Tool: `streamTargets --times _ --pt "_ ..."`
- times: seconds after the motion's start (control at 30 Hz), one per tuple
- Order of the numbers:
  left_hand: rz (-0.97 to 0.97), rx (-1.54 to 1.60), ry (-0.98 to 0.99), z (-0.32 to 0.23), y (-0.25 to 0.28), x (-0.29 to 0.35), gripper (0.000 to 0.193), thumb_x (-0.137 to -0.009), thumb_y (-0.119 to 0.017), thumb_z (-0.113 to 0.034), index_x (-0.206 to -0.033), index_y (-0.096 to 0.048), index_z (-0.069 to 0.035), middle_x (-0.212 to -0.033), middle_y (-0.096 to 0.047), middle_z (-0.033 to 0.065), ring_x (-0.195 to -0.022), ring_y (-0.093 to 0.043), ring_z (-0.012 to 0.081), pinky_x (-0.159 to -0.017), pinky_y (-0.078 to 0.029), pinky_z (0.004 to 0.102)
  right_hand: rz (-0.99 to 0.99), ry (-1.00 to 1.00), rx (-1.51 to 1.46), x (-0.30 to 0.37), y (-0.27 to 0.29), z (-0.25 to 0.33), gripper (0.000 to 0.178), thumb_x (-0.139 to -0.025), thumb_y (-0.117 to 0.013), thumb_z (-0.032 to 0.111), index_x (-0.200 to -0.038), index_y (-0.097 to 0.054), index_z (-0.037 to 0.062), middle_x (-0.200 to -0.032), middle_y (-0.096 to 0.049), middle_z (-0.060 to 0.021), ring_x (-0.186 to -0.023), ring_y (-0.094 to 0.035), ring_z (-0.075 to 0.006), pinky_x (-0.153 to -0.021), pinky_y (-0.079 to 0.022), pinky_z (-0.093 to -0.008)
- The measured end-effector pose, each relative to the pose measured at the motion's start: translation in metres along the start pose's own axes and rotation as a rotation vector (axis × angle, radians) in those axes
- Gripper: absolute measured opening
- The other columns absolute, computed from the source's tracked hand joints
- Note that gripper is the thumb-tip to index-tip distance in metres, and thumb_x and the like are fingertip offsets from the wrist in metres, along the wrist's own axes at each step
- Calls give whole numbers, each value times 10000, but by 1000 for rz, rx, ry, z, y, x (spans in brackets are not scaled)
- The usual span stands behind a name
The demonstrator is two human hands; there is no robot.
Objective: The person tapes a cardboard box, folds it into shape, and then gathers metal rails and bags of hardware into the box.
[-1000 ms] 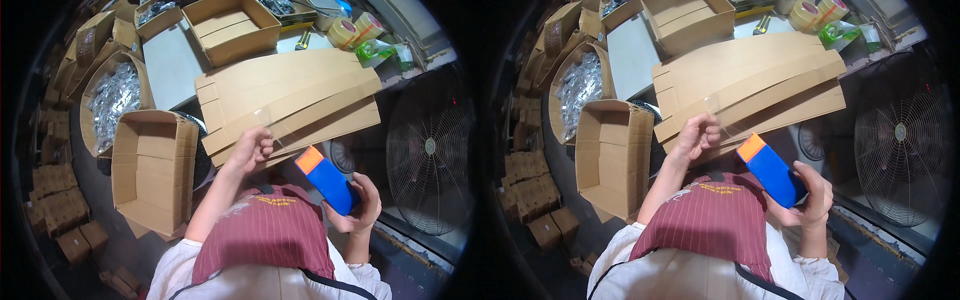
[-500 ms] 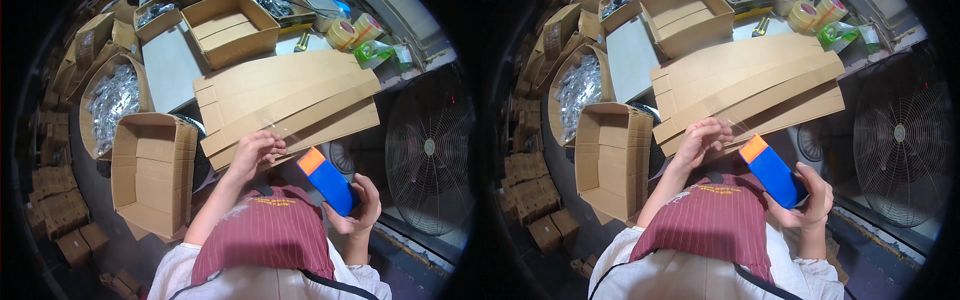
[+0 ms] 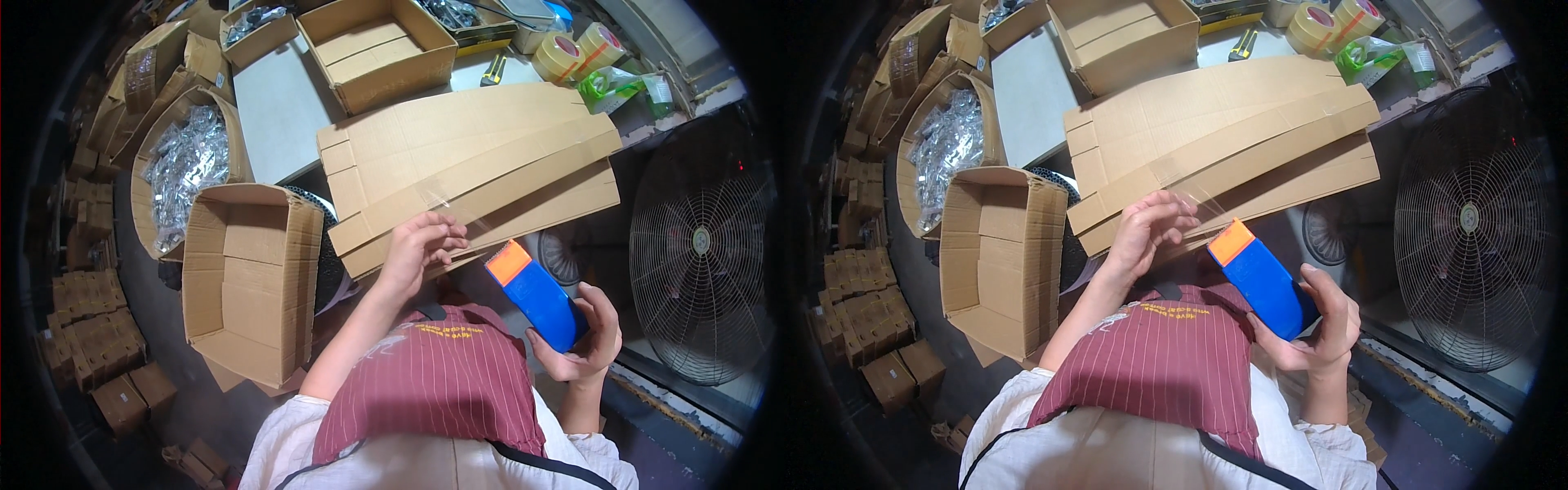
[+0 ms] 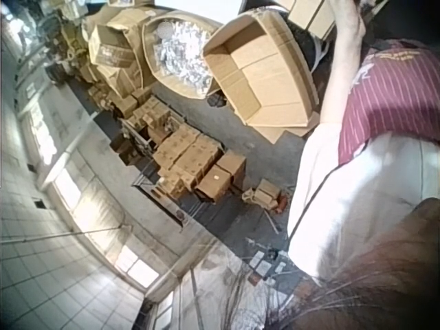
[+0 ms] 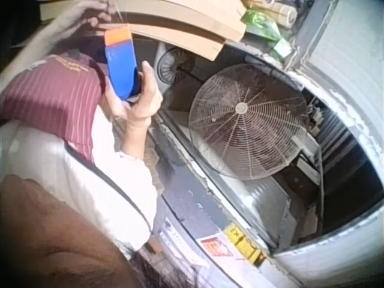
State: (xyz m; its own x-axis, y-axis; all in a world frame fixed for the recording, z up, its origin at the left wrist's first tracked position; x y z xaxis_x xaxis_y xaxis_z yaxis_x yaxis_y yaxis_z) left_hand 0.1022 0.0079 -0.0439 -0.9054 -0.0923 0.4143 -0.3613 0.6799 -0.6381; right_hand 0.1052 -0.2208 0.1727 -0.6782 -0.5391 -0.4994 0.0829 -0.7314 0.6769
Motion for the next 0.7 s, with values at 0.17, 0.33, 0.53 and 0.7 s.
streamTargets --times 0.17,0.33,0.53,0.7 --pt "-36 42 19 2 5 1 188 -942 -597 -83 -1105 -640 -1 -1028 -716 134 -924 -733 237 -662 -543 244 9 31 12 0 -1 2 789 -604 -898 200 -1260 -579 -99 -1079 -684 -178 -841 -708 -200 -798 -583 -273" --pt "-9 32 2 2 7 0 192 -939 -606 -92 -1109 -638 -9 -1018 -715 130 -929 -729 236 -665 -539 255 34 53 16 -3 -3 4 777 -604 -898 197 -1250 -584 -101 -1069 -687 -182 -834 -710 -207 -787 -589 -284" --pt "15 -2 22 -2 1 2 185 -977 -611 -176 -1033 -638 -3 -1013 -715 139 -927 -712 205 -688 -527 269 36 54 13 -3 -3 3 762 -607 -894 198 -1238 -591 -102 -1057 -690 -185 -837 -712 -212 -792 -591 -295" --pt "74 3 80 3 1 -3 178 -1000 -630 -198 -964 -659 -26 -978 -705 113 -953 -718 236 -629 -560 255 38 62 21 -4 -2 4 755 -605 -893 198 -1232 -597 -102 -1054 -690 -186 -837 -711 -211 -788 -594 -297"
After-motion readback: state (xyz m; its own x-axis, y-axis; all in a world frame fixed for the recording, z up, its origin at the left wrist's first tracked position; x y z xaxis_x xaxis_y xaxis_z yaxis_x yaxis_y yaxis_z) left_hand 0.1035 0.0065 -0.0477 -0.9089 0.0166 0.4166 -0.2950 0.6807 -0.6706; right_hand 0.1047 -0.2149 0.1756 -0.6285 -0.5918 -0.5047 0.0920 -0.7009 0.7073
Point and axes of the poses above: each hand's wrist, its own x-axis away from the middle knuckle, its own y-axis out of the back of the hand, z = x × y, the point moved 10 cm from there along -x, towards the middle knuckle
